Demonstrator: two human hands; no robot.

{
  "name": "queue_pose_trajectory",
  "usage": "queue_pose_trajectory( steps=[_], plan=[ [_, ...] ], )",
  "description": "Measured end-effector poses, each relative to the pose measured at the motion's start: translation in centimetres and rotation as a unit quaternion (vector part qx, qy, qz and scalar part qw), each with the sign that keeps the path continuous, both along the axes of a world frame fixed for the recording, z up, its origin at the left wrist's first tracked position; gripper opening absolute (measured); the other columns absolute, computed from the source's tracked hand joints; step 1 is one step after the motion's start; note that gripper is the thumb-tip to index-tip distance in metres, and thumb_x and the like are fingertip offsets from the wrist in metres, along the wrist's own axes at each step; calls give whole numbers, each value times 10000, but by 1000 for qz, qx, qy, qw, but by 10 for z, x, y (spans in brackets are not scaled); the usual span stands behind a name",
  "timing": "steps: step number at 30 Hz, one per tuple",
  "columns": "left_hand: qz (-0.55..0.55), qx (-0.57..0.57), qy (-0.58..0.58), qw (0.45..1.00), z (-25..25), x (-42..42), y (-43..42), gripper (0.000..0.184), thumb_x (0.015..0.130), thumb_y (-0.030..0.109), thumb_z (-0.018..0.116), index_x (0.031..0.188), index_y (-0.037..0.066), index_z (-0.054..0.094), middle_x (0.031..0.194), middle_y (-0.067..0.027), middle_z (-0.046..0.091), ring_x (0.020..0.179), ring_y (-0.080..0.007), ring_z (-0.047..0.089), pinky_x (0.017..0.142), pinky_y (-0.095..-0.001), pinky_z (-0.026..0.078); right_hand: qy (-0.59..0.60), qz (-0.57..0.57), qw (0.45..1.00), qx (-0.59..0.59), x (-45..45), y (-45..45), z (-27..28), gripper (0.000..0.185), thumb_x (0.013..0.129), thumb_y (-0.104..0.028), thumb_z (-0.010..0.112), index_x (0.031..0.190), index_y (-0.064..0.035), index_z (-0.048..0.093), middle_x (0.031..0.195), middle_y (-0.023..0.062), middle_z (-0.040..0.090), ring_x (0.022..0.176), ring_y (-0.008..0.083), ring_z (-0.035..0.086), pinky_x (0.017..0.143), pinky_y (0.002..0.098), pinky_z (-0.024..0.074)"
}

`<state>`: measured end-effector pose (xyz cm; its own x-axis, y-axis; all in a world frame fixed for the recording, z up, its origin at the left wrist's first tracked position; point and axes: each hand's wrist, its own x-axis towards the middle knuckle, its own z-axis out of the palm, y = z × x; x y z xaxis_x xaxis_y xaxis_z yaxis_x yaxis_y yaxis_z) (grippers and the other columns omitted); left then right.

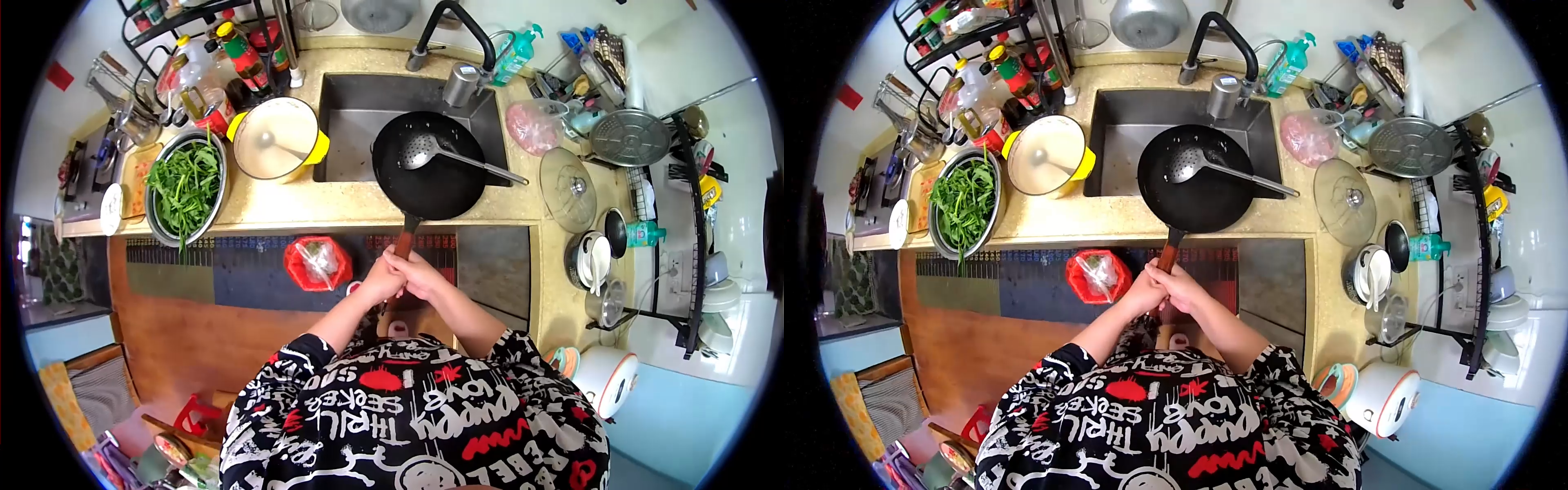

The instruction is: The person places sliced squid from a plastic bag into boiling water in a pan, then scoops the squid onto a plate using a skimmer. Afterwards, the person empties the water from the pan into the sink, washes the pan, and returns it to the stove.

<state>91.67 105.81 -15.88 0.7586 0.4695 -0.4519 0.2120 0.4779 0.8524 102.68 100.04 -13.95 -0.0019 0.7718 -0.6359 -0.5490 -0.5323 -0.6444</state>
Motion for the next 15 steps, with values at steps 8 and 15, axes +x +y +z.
queue_pose_trajectory(
  steps=[8, 15],
  plan=[
    [40, 20, -3, 999, 25, -37, -67, 263, 905, 44, 545, 1127, 70, 407, 678, -42, 534, 461, -124, 516, 409, -264, 414, -27, 67, 997, 13, -28, -55, 13, 228, 990, -341, 587, 1066, -140, 510, 828, 13, 574, 601, 144, 578, 381, 287, 455],
    [96, 38, 4, 995, 80, -97, -144, 301, 900, 66, 554, 1161, 89, 407, 672, -12, 531, 464, -96, 513, 397, -243, 401, -8, 145, 988, 44, -78, -119, 62, 257, 997, -330, 575, 1088, -102, 499, 852, 43, 598, 575, 156, 590, 384, 281, 462]
  ],
)
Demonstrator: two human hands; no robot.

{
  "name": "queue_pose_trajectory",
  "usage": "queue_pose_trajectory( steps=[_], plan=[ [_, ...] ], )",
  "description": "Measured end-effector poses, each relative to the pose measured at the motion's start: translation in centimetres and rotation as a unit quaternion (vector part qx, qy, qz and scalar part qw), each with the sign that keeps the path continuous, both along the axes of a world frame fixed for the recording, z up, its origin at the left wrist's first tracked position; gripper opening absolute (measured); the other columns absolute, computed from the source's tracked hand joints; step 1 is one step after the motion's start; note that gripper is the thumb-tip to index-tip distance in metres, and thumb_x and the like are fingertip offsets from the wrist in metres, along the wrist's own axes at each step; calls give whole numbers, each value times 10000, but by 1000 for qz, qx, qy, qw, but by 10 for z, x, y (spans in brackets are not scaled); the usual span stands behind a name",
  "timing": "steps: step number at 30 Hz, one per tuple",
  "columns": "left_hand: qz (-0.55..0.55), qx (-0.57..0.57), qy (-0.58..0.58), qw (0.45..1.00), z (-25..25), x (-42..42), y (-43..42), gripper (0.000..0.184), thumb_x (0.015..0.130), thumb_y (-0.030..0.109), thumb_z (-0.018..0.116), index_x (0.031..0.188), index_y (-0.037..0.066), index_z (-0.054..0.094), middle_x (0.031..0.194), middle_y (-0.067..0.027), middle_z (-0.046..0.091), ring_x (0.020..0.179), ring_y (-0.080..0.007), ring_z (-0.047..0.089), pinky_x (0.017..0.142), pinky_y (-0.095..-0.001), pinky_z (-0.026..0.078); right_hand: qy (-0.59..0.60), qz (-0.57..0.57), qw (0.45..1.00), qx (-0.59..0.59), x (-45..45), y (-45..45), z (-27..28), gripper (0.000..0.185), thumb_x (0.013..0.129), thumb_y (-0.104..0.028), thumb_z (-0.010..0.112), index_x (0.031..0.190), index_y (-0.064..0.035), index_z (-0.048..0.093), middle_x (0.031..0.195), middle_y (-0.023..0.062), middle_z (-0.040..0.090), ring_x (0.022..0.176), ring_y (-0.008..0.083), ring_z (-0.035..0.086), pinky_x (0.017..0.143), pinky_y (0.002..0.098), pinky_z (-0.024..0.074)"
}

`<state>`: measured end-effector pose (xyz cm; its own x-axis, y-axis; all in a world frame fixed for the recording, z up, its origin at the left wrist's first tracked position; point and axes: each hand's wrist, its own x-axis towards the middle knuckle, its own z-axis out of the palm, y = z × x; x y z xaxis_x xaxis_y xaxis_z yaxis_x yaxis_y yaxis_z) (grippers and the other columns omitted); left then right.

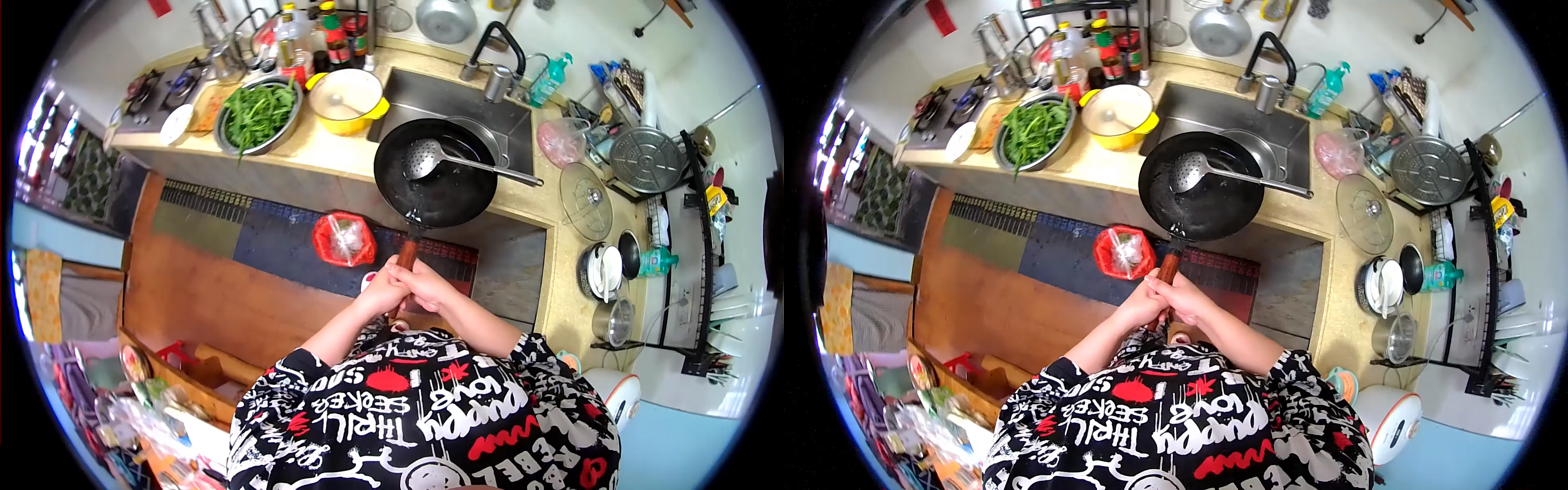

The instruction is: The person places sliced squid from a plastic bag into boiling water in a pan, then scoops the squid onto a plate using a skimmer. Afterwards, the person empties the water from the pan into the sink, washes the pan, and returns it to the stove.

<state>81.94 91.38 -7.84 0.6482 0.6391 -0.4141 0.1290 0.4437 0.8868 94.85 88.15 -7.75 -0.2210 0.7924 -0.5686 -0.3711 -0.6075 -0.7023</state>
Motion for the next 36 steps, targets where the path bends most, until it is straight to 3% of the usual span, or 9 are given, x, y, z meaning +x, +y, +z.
queue_pose_trajectory(
  steps=[3, 7, 10, 13, 18, 20, 25, 31, 36],
  plan=[
    [45, -12, 32, 998, 19, -32, -32, 343, 856, 74, 592, 1161, 42, 438, 699, -33, 552, 480, -97, 523, 424, -250, 413, 26, 50, 998, 35, -25, -21, 16, 252, 1006, -311, 557, 1097, -81, 506, 864, 50, 607, 596, 156, 604, 395, 276, 472],
    [116, -3, 5, 993, 36, -73, -69, 372, 847, 78, 589, 1187, 45, 442, 673, -14, 550, 484, -90, 527, 422, -255, 417, 39, 128, 989, 59, -64, -40, 37, 214, 1018, -280, 535, 1055, -70, 524, 860, 45, 605, 612, 135, 598, 415, 255, 471],
    [174, 19, 7, 985, 50, -102, -89, 351, 876, 83, 569, 1198, 94, 431, 658, 1, 513, 446, -80, 481, 379, -234, 362, 61, 185, 979, 67, -96, -43, 43, 200, 1023, -273, 526, 1011, -74, 539, 849, 39, 604, 604, 124, 583, 432, 248, 474],
    [198, -11, 65, 978, 77, -139, -99, 342, 871, 93, 578, 1182, 94, 435, 633, 0, 502, 440, -82, 477, 376, -235, 360, 55, 234, 967, 87, -133, -38, 43, 210, 1025, -279, 523, 1011, -70, 539, 843, 45, 604, 597, 133, 584, 429, 254, 472],
    [307, 32, 28, 951, 69, -200, -96, 310, 866, 75, 574, 1141, 67, 432, 632, -4, 501, 447, -89, 489, 387, -242, 373, 55, 326, 941, 73, -203, -12, 55, 226, 1019, -289, 536, 1039, -64, 530, 854, 67, 612, 589, 158, 597, 421, 272, 479],
    [334, 32, 59, 940, 88, -230, -87, 282, 871, 65, 573, 1107, 49, 420, 684, -23, 523, 472, -94, 508, 400, -248, 384, 55, 351, 932, 69, -239, 5, 61, 234, 1014, -292, 547, 1076, -68, 514, 861, 66, 610, 597, 162, 602, 419, 274, 480],
    [384, 19, 34, 923, 71, -329, -48, 275, 881, 59, 569, 1107, 50, 414, 684, -27, 528, 461, -99, 510, 398, -252, 388, 78, 412, 905, 71, -343, 59, 59, 256, 1003, -306, 566, 1101, -81, 494, 895, 66, 602, 631, 171, 608, 412, 278, 474],
    [431, 12, 30, 902, 85, -453, 18, 242, 871, 7, 543, 1075, 49, 421, 706, -36, 530, 450, -108, 515, 387, -267, 410, 61, 416, 906, 50, -480, 129, 58, 295, 989, -297, 590, 1155, -109, 436, 856, 83, 582, 437, 160, 538, 358, 269, 448],
    [417, 37, 80, 905, 104, -556, 100, 215, 902, 40, 530, 1085, 50, 417, 665, -19, 526, 444, -93, 505, 366, -247, 383, 101, 412, 903, 70, -582, 210, 66, 294, 988, -293, 591, 1137, -87, 443, 864, 79, 573, 511, 175, 571, 378, 284, 459]
  ],
)
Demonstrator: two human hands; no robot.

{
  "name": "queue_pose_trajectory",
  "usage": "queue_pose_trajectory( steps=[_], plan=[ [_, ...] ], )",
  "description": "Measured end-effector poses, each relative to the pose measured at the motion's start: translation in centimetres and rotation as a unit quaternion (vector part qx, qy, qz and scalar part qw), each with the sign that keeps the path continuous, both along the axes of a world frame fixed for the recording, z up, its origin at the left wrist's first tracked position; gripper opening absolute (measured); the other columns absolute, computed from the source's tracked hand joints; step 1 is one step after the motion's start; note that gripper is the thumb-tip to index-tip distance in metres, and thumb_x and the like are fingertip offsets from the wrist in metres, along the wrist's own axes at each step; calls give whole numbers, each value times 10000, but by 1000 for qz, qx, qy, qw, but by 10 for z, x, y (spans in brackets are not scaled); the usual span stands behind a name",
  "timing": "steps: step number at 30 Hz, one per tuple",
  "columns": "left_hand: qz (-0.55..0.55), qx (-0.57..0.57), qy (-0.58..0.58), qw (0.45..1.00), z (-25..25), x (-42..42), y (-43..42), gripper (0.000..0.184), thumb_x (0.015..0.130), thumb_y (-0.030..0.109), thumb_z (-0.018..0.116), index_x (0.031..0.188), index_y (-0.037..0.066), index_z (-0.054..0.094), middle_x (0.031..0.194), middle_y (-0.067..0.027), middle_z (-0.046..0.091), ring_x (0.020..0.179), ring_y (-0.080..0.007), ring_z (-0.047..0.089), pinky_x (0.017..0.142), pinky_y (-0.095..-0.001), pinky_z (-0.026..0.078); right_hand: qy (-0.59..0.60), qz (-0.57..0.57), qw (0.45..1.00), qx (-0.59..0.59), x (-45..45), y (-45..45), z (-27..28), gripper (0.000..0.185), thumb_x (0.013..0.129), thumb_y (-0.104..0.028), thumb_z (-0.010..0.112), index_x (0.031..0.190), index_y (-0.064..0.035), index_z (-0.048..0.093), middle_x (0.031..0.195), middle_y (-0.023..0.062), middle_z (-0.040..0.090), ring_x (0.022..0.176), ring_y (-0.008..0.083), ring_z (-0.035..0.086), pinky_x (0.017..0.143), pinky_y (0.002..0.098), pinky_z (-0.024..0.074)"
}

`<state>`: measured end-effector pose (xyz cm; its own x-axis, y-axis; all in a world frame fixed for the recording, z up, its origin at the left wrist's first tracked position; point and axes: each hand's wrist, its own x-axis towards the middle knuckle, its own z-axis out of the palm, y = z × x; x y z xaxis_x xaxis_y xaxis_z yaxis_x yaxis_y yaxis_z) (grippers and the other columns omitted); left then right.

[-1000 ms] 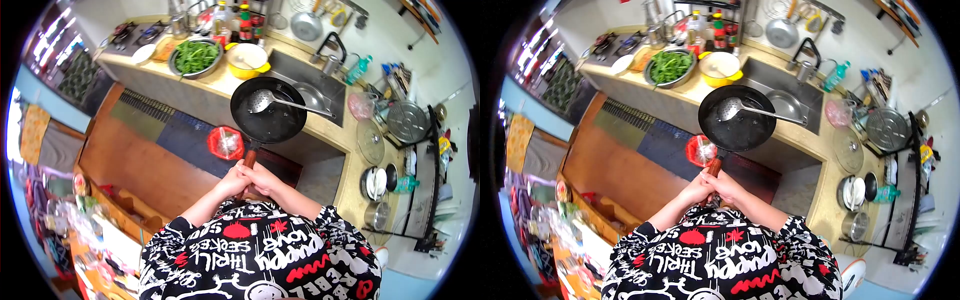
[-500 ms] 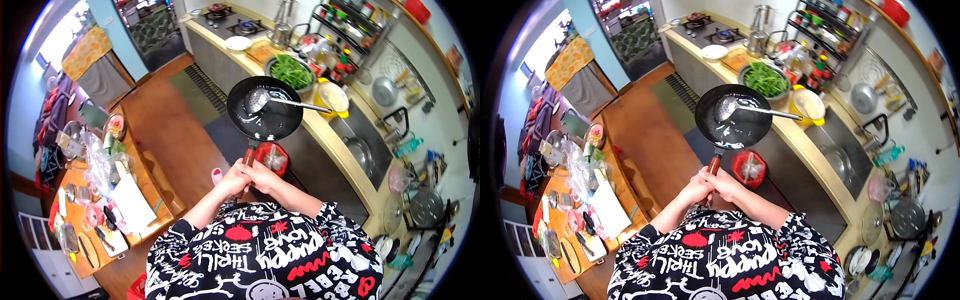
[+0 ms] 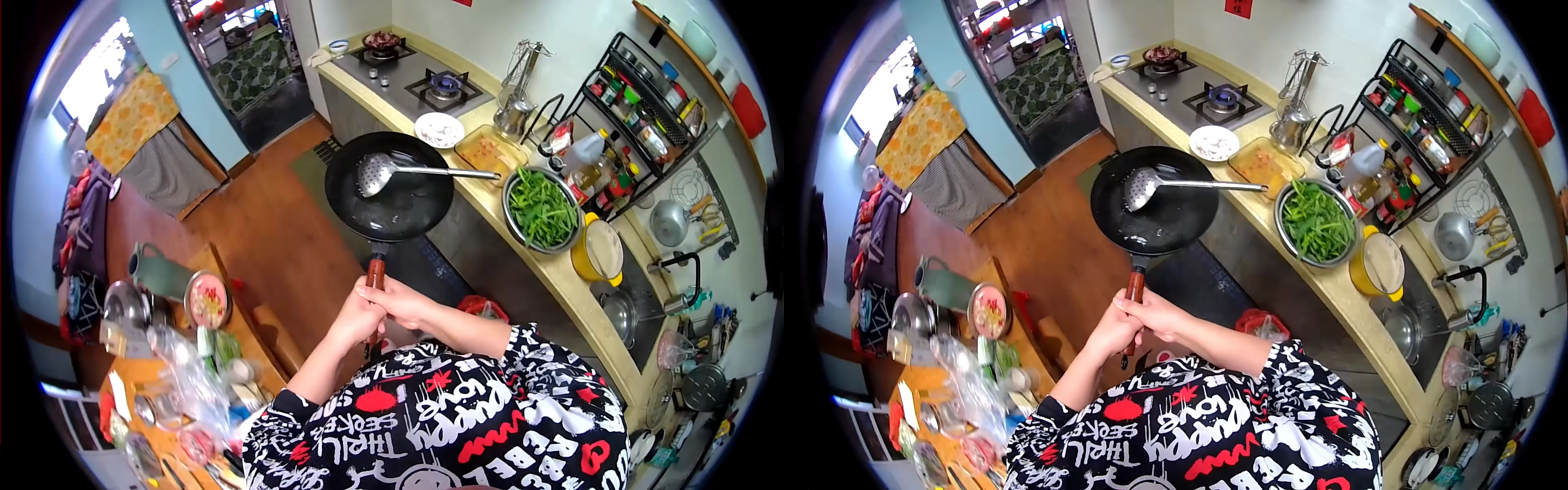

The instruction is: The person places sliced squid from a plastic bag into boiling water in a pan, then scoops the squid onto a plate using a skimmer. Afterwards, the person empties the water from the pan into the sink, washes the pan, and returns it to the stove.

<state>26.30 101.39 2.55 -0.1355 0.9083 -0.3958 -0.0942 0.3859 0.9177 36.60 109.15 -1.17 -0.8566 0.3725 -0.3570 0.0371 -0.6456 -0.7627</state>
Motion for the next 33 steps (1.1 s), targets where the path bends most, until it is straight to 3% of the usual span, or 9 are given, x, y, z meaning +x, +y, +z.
queue_pose_trajectory(
  steps=[3, 8, 13, 19, 23, 33],
  plan=[
    [-3, 11, 8, 1000, -1, -52, 63, 183, 902, 24, 506, 1054, 68, 414, 639, -21, 513, 447, -103, 502, 379, -261, 396, -1, 3, 1000, 20, -50, 64, 6, 225, 1003, -274, 555, 1082, -76, 485, 798, 71, 572, 483, 180, 563, 381, 295, 467],
    [-60, 31, -5, 998, -9, -127, 198, 212, 875, 6, 503, 1061, 74, 426, 635, -21, 506, 453, -111, 498, 396, -271, 403, 27, -23, 999, 29, -119, 193, -6, 259, 993, -313, 581, 1063, -86, 479, 796, 68, 579, 498, 166, 573, 402, 276, 473],
    [-95, 54, 8, 994, -28, -171, 345, 250, 897, 50, 553, 1108, 72, 421, 672, -11, 514, 470, -104, 506, 414, -258, 406, 6, -85, 992, 93, -156, 327, -7, 241, 998, -275, 566, 1047, -50, 493, 830, 85, 575, 560, 180, 584, 397, 298, 482],
    [-166, 49, -28, 985, -53, -196, 507, 246, 862, -16, 477, 1091, 55, 420, 655, -49, 521, 465, -139, 513, 404, -283, 414, -31, -144, 985, 88, -172, 473, -22, 253, 1002, -271, 563, 1069, -39, 490, 820, 86, 587, 537, 180, 589, 385, 285, 475],
    [-207, 46, -56, 976, -83, -203, 592, 303, 824, -58, 482, 1092, 52, 397, 666, -59, 521, 464, -148, 520, 382, -299, 409, -58, -191, 978, 63, -175, 543, -41, 285, 994, -323, 580, 1064, -57, 504, 751, 74, 604, 475, 171, 582, 400, 266, 475],
    [-339, 13, -55, 939, -135, -234, 729, 332, 799, -90, 482, 1087, 44, 384, 669, -79, 525, 473, -153, 525, 385, -316, 423, -90, -330, 940, 5, -202, 640, -86, 387, 964, -343, 624, 1123, -22, 477, 802, 104, 608, 487, 190, 597, 393, 294, 496]
  ],
)
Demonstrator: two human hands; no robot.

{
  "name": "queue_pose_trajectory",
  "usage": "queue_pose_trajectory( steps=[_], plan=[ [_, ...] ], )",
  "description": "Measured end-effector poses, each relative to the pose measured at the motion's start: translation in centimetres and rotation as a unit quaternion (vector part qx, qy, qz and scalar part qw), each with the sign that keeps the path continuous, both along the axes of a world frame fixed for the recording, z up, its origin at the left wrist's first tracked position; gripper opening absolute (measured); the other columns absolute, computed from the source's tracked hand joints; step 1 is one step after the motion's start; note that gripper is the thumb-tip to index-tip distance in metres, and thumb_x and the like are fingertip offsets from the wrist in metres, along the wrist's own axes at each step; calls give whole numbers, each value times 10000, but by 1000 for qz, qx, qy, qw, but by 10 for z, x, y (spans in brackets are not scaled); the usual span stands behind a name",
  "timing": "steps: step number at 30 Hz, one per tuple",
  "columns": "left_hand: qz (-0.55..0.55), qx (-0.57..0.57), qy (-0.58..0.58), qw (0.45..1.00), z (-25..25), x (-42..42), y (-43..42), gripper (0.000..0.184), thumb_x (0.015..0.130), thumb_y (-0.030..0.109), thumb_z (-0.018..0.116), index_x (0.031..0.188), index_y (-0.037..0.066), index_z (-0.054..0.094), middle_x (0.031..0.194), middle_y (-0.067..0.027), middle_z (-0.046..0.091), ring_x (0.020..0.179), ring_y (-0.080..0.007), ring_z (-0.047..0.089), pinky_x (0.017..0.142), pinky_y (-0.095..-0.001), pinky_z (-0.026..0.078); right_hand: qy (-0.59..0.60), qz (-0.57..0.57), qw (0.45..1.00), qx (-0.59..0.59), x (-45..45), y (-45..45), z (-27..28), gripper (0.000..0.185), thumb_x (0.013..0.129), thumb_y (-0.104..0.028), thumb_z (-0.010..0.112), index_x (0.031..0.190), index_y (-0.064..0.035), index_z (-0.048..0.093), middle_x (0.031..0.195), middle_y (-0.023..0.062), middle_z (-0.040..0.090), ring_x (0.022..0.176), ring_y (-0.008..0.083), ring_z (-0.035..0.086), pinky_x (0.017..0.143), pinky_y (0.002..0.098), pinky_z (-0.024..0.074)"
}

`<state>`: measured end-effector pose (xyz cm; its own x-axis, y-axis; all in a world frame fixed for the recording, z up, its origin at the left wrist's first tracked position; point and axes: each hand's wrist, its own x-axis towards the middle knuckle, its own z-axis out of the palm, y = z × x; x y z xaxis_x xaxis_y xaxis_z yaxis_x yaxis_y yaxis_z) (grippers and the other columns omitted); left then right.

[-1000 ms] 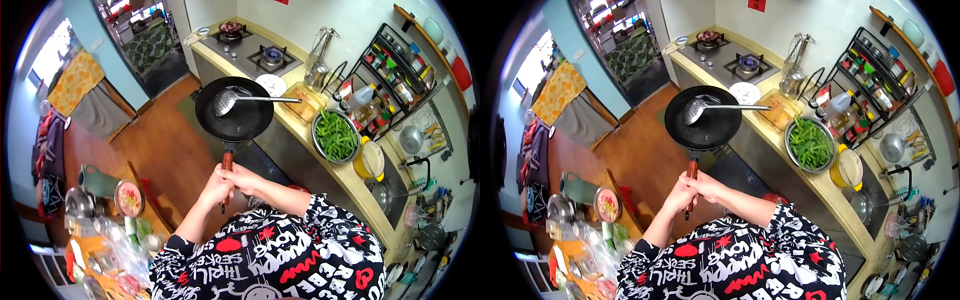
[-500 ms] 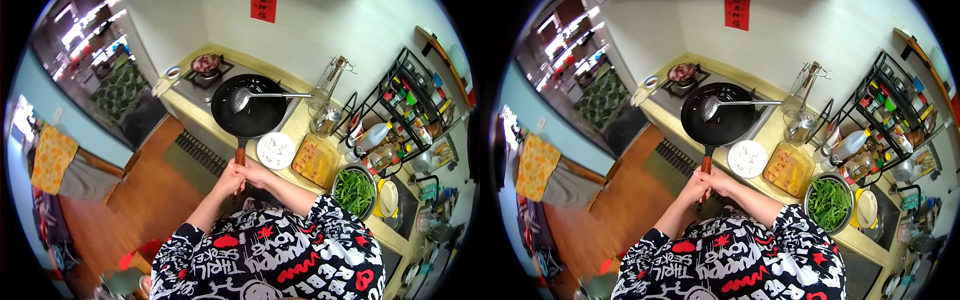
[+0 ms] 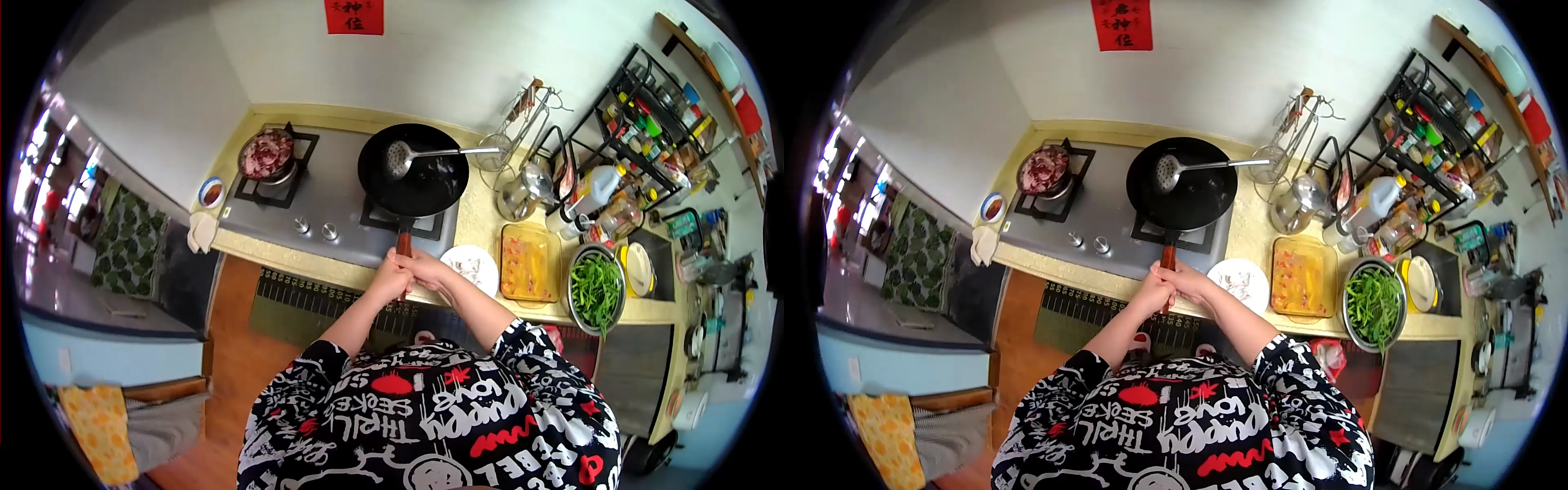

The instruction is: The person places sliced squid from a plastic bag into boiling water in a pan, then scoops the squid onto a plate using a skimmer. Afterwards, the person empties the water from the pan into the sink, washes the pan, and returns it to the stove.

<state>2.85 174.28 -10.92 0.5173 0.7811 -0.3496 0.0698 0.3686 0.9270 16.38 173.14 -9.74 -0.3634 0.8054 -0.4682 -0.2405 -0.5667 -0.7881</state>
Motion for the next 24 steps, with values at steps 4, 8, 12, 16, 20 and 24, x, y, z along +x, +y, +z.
queue_pose_trajectory(
  steps=[4, 8, 12, 16, 20, 24],
  plan=[
    [-41, -18, 14, 999, 4, -9, 20, 289, 841, -68, 433, 1095, 61, 385, 669, -60, 516, 484, -140, 510, 412, -296, 407, -12, -54, 998, -15, -15, 10, 2, 405, 961, -360, 627, 1101, -10, 480, 776, 102, 609, 478, 189, 595, 403, 288, 494],
    [-58, -25, 17, 998, 6, -13, 29, 293, 830, -58, 459, 1090, 57, 386, 672, -65, 525, 486, -150, 530, 414, -295, 416, -19, -63, 998, -24, -23, 17, 9, 398, 962, -369, 623, 1084, -17, 483, 763, 89, 613, 499, 169, 596, 416, 280, 485],
    [-88, -51, 12, 995, -5, -15, 36, 266, 860, 8, 533, 1074, 57, 382, 697, -62, 541, 512, -162, 564, 434, -301, 448, -153, -34, 988, -3, -19, 17, 21, 535, 976, -536, 524, 1095, -15, 540, 799, 81, 641, 600, 147, 625, 545, 277, 522],
    [-50, -133, -27, 989, 12, -21, 35, 236, 890, 69, 570, 1027, 75, 377, 693, -45, 522, 512, -142, 528, 459, -301, 452, -533, -13, 846, 7, 20, 28, 72, 584, 968, -566, 479, 993, -28, 708, 842, 139, 722, 767, 272, 699, 741, 369, 553],
    [-16, -133, -38, 990, 12, -15, 26, 224, 873, 57, 553, 1011, 71, 377, 659, -44, 509, 475, -144, 510, 426, -304, 428, -713, -128, 666, 180, 107, 69, 83, 202, 893, -261, 612, 981, -123, 731, 871, 145, 716, 816, 339, 680, 768, 432, 541],
    [9, -141, -41, 989, 7, -4, 16, 225, 883, 54, 555, 1017, 76, 375, 692, -37, 511, 496, -134, 513, 435, -296, 426, -802, -78, 514, 293, 177, 145, 80, 186, 888, -135, 580, 1024, -134, 707, 1054, 126, 659, 1022, 329, 618, 852, 415, 514]
  ],
)
